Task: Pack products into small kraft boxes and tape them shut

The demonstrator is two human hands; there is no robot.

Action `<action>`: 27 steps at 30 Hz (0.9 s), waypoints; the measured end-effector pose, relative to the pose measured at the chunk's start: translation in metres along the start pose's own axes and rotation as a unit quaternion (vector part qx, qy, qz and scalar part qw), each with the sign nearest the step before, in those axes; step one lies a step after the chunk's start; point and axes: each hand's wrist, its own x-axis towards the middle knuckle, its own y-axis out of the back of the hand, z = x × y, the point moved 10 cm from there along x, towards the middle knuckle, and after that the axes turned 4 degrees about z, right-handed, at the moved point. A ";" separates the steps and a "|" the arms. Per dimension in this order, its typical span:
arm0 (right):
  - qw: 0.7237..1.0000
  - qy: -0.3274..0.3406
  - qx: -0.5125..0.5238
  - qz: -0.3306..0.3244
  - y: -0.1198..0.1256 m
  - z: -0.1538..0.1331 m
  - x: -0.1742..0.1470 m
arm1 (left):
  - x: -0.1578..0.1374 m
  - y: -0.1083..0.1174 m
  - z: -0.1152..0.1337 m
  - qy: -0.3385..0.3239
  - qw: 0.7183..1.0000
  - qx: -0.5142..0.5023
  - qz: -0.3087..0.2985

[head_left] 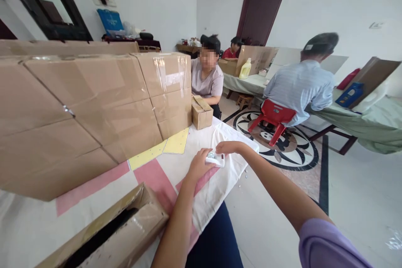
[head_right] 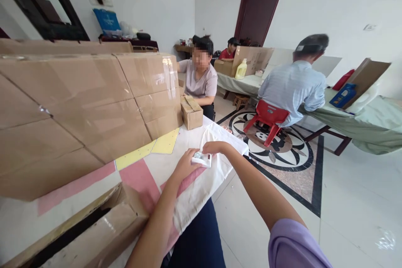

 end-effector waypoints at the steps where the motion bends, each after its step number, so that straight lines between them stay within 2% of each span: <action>1: 1.000 0.001 -0.004 -0.002 -0.001 0.001 -0.001 | 0.000 -0.001 -0.002 -0.001 1.000 -0.002 -0.001; 11: 0.999 -0.004 -0.033 0.013 -0.002 0.013 -0.006 | -0.004 -0.002 -0.010 -0.003 1.000 -0.012 0.011; 17: 0.999 -0.020 0.039 0.024 0.001 0.028 -0.007 | -0.004 -0.003 -0.014 0.008 1.000 -0.017 0.008; 27: 0.990 -0.029 0.138 0.022 -0.007 0.056 -0.016 | -0.001 -0.006 -0.019 0.013 1.000 -0.019 0.003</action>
